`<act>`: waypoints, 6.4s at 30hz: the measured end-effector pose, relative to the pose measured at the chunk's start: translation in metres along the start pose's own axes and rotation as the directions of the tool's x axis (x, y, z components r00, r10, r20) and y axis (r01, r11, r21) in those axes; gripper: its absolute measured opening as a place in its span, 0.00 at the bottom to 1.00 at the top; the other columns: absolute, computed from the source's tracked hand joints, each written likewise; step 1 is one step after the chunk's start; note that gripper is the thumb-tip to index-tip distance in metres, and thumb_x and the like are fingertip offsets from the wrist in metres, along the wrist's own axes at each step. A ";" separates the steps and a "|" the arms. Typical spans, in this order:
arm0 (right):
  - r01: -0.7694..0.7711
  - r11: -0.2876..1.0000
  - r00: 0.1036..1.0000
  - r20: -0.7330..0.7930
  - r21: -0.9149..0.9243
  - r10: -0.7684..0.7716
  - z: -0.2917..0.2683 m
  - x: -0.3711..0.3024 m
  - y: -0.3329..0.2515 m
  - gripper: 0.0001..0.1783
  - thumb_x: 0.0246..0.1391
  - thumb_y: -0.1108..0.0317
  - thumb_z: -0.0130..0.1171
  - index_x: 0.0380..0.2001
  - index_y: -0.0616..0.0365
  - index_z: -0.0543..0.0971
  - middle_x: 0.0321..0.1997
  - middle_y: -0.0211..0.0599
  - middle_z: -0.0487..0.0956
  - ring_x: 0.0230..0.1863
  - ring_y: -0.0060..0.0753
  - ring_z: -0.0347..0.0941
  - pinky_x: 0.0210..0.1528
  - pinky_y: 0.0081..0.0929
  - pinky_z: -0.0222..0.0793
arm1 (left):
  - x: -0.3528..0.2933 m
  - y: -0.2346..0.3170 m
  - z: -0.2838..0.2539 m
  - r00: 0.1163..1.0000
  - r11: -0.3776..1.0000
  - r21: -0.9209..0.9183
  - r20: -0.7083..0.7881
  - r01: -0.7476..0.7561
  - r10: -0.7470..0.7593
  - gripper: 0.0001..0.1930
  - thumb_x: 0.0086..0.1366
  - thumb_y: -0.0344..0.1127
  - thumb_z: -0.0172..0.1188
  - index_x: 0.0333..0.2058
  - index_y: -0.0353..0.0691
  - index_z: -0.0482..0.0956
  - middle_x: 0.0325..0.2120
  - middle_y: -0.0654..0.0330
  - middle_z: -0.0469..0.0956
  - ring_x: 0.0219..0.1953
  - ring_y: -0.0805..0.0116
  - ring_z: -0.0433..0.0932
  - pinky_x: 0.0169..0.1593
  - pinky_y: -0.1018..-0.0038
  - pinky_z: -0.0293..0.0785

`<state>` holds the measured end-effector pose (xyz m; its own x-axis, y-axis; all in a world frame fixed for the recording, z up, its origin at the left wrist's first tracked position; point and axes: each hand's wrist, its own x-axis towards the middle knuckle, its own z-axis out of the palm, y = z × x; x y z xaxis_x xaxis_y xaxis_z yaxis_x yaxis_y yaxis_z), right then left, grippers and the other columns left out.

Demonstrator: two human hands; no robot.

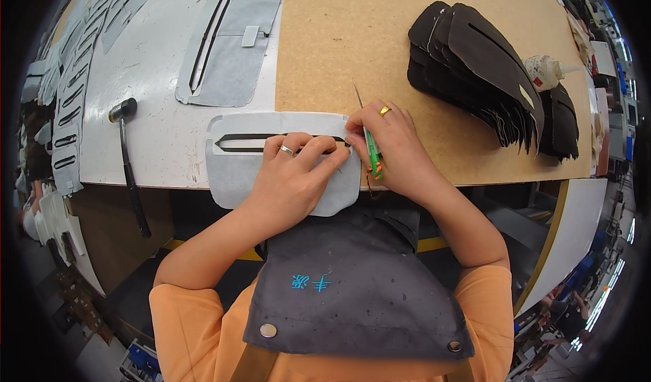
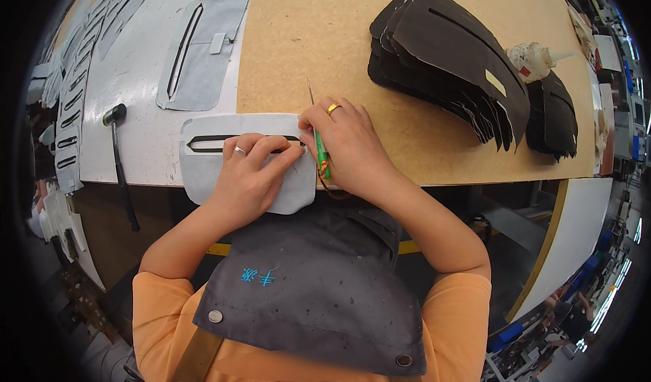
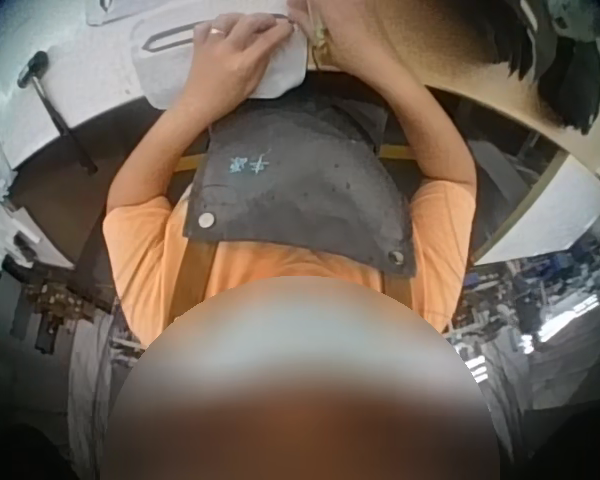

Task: Assembling leather components by applying adhesive and checking alignment.

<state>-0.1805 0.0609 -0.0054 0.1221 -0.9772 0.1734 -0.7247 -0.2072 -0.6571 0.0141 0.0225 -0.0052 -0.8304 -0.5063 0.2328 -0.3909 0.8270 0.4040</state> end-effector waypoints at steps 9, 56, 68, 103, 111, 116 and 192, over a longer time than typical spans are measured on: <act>-0.018 0.997 0.998 -0.055 0.074 0.022 0.002 0.000 0.007 0.06 0.52 0.72 0.56 0.34 0.56 0.71 0.34 0.38 0.72 0.41 0.43 0.68 0.43 0.36 0.61 | 0.015 -0.021 -0.019 0.964 0.982 0.003 -0.189 0.191 -0.187 0.15 0.55 0.29 0.57 0.44 0.41 0.74 0.39 0.63 0.69 0.44 0.64 0.66 0.47 0.66 0.55; 0.183 0.970 0.982 0.017 0.158 -0.188 -0.028 -0.036 0.011 0.06 0.49 0.68 0.63 0.29 0.54 0.76 0.32 0.30 0.79 0.31 0.26 0.75 0.50 0.31 0.64 | 0.017 -0.004 0.000 0.995 0.989 -0.142 0.091 -0.039 0.052 0.10 0.54 0.29 0.58 0.37 0.45 0.76 0.49 0.68 0.73 0.55 0.68 0.67 0.60 0.62 0.54; 0.249 0.966 0.954 -0.189 0.072 -0.231 -0.023 -0.064 0.009 0.11 0.42 0.71 0.67 0.30 0.54 0.76 0.40 0.32 0.80 0.34 0.27 0.75 0.55 0.38 0.63 | 0.020 0.002 0.004 1.000 0.980 -0.195 0.011 0.027 -0.026 0.07 0.55 0.28 0.58 0.35 0.43 0.75 0.44 0.65 0.74 0.50 0.65 0.70 0.58 0.62 0.56; -0.186 0.915 0.965 -0.108 0.358 0.239 -0.024 -0.048 -0.002 0.04 0.50 0.77 0.59 0.31 0.61 0.76 0.37 0.39 0.80 0.34 0.31 0.76 0.35 0.23 0.70 | 0.012 0.004 0.006 0.998 0.996 -0.065 0.000 -0.061 0.061 0.17 0.52 0.30 0.58 0.43 0.45 0.75 0.46 0.62 0.70 0.54 0.65 0.66 0.60 0.62 0.54; -0.148 0.899 0.957 -0.168 0.413 0.235 -0.024 -0.052 -0.001 0.03 0.51 0.76 0.59 0.30 0.60 0.76 0.37 0.39 0.80 0.31 0.30 0.76 0.33 0.22 0.69 | 0.008 0.005 0.006 0.998 0.996 -0.070 -0.044 -0.049 0.046 0.16 0.51 0.28 0.59 0.42 0.43 0.75 0.45 0.64 0.72 0.52 0.65 0.67 0.57 0.65 0.55; -0.090 0.960 0.982 -0.136 0.266 0.130 -0.023 -0.047 -0.002 0.03 0.50 0.76 0.59 0.30 0.60 0.76 0.37 0.39 0.80 0.31 0.31 0.76 0.33 0.22 0.70 | 0.010 0.012 0.011 0.996 0.994 -0.110 -0.091 0.006 -0.016 0.17 0.51 0.30 0.59 0.43 0.41 0.74 0.44 0.65 0.71 0.49 0.67 0.68 0.53 0.66 0.56; 0.142 0.800 0.952 -0.302 0.583 0.051 -0.047 -0.030 -0.041 0.07 0.47 0.78 0.61 0.31 0.59 0.75 0.23 0.32 0.72 0.26 0.24 0.70 0.27 0.20 0.64 | -0.046 -0.059 -0.091 0.960 0.770 -0.578 0.098 0.271 -0.264 0.21 0.57 0.29 0.59 0.51 0.36 0.68 0.40 0.57 0.75 0.48 0.64 0.72 0.55 0.68 0.62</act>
<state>-0.1861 0.1013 0.0512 -0.1259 -0.9271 0.3529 -0.1669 -0.3309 -0.9288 0.1114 -0.0254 0.0403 -0.7326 -0.6800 0.0299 -0.2965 0.3584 0.8852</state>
